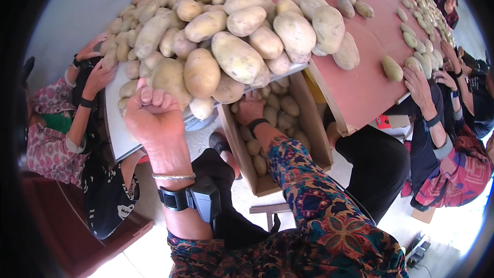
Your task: Sorting potatoes from a table into a cardboard box.
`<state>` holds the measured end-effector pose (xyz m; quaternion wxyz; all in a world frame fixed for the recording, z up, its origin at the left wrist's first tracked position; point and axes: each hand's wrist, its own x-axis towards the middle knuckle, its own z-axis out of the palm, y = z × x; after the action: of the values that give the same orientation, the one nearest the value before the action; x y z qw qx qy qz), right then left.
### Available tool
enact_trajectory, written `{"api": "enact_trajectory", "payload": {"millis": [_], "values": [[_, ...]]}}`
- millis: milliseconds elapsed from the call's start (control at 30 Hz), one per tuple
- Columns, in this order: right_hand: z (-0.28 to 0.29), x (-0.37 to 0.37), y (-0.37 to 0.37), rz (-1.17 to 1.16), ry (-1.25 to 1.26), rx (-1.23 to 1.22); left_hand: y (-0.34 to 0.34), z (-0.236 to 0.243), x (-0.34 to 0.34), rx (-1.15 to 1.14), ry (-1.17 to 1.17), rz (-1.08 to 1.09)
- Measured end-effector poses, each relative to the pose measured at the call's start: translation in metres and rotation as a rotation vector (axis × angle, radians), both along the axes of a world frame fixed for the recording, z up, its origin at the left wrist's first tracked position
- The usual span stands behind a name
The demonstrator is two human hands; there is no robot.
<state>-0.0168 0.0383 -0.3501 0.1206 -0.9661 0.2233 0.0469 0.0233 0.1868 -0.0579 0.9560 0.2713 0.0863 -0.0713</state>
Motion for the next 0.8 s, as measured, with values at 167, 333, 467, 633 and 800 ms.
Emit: {"api": "enact_trajectory", "payload": {"millis": [167,333,467,633,800], "values": [[0.029,-0.017,-0.010,0.080,-0.069,0.218,-0.002,0.003,-0.001,-0.007,0.082,0.015],[0.091,-0.037,-0.007,0.084,0.059,0.296,0.006,0.002,0.004,0.037,0.171,-0.062],[0.158,-0.071,-0.029,0.115,0.039,0.754,-0.009,0.002,0.000,0.047,0.126,-0.215],[0.255,-0.091,-0.027,0.221,0.092,1.185,-0.003,-0.001,0.002,0.098,0.096,-0.124],[0.333,-0.089,-0.037,0.441,-0.087,1.254,-0.002,-0.002,0.003,0.069,0.132,0.008]]}}
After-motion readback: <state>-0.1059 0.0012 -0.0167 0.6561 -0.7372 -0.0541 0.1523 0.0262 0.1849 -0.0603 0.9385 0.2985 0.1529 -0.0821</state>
